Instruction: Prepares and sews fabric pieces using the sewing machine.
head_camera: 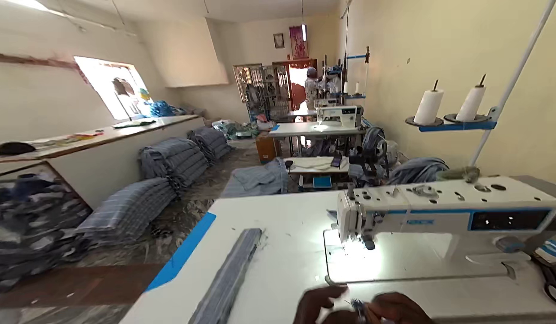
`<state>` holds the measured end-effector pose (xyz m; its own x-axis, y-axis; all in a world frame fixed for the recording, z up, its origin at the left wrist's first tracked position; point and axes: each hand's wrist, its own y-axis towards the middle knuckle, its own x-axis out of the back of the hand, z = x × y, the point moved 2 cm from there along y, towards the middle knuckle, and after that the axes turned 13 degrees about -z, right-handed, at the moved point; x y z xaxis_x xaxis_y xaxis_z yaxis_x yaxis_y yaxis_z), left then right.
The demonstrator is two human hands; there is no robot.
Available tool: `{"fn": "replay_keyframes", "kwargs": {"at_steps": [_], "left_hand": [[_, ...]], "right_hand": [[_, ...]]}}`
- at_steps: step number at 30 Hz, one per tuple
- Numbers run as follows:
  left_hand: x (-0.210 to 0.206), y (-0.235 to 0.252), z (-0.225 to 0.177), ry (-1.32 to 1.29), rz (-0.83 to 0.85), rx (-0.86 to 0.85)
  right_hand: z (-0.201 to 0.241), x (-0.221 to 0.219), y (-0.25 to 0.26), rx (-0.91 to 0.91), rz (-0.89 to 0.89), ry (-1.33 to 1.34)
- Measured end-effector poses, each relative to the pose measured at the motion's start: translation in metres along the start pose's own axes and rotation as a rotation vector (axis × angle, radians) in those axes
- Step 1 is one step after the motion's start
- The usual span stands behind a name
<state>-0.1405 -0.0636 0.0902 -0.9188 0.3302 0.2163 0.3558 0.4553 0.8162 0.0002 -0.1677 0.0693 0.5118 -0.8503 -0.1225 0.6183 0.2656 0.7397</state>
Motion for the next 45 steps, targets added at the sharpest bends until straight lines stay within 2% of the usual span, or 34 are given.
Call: {"fn": "replay_keyframes", "kwargs": {"at_steps": [3, 7, 11, 13, 17, 22, 24, 26, 29, 30, 31, 33, 35, 38, 41, 45], "left_hand": [[-0.002, -0.006, 0.007, -0.035, 0.01, 0.131], [-0.001, -0.015, 0.013, -0.067, 0.02, 0.211], [-0.005, -0.015, 0.013, -0.152, -0.056, 0.321], [-0.007, -0.013, 0.013, -0.169, -0.092, 0.373], [-0.014, -0.012, 0.015, -0.154, -0.101, 0.499], [-0.016, -0.008, 0.025, -0.216, 0.027, 0.604], [-0.023, -0.004, 0.034, -0.211, 0.072, 0.717], [-0.036, -0.001, 0.049, -0.241, 0.09, 0.863], [-0.066, 0.002, 0.08, -0.231, 0.143, 0.996], [-0.078, 0.002, 0.094, -0.174, 0.192, 0.99], [-0.089, 0.002, 0.111, -0.038, 0.269, 0.906], [-0.105, 0.007, 0.137, 0.359, 0.444, 0.623], [-0.108, 0.014, 0.147, 0.586, 0.519, 0.458], [-0.092, 0.009, 0.143, 0.566, 0.478, 0.265], [-0.086, -0.011, 0.133, 0.47, 0.553, 0.029], [-0.087, -0.018, 0.135, 0.528, 0.598, -0.041]], "right_hand": [[-0.002, 0.0, -0.005, -0.03, 0.013, -0.019], [-0.003, 0.002, -0.009, -0.211, 0.067, 0.067], [-0.003, -0.001, -0.013, -0.262, 0.087, 0.108], [-0.005, -0.005, -0.018, -0.161, 0.053, 0.084], [-0.009, -0.009, -0.025, 0.159, -0.036, -0.176], [-0.023, -0.005, -0.02, 0.277, 0.071, -0.312], [-0.032, -0.003, -0.02, 0.214, 0.157, -0.345], [-0.042, -0.001, -0.024, 0.049, 0.226, -0.372], [-0.064, 0.0, -0.031, -0.138, 0.268, -0.59], [-0.074, 0.001, -0.03, -0.141, 0.295, -0.701], [-0.087, 0.003, -0.024, -0.126, 0.347, -0.802], [-0.122, 0.006, -0.003, -0.062, 0.491, -0.922], [-0.152, 0.011, 0.021, 0.069, 0.616, -0.89], [-0.173, 0.016, 0.043, 0.169, 0.705, -0.723], [-0.18, 0.02, 0.044, 0.185, 0.689, -0.652], [-0.18, 0.02, 0.044, 0.177, 0.679, -0.649]]}}
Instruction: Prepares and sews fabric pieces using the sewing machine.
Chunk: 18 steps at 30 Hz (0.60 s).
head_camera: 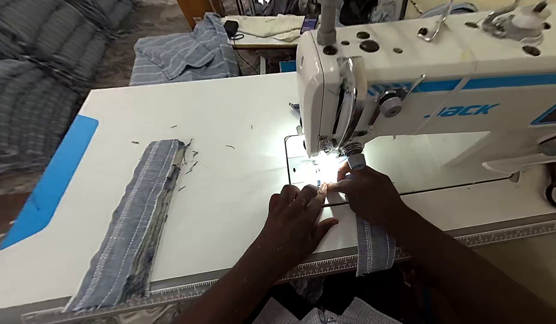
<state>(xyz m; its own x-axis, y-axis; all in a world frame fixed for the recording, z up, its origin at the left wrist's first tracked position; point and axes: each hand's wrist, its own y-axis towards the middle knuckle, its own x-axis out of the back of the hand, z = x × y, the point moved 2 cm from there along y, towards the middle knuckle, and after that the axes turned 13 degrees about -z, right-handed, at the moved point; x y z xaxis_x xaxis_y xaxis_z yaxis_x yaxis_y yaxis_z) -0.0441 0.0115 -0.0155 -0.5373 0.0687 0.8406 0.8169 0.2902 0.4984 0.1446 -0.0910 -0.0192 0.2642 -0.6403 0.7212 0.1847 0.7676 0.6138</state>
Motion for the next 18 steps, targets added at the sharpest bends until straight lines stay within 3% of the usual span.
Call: {"fn": "replay_keyframes", "kwargs": {"at_steps": [15, 18], "left_hand": [[-0.015, 0.03, -0.009, 0.163, -0.046, 0.035], [-0.02, 0.046, -0.012, 0.202, -0.015, -0.017]], "right_hand": [[-0.016, 0.0, 0.023, 0.052, 0.108, -0.187], [-0.006, 0.019, 0.008, -0.016, -0.089, -0.113]]}}
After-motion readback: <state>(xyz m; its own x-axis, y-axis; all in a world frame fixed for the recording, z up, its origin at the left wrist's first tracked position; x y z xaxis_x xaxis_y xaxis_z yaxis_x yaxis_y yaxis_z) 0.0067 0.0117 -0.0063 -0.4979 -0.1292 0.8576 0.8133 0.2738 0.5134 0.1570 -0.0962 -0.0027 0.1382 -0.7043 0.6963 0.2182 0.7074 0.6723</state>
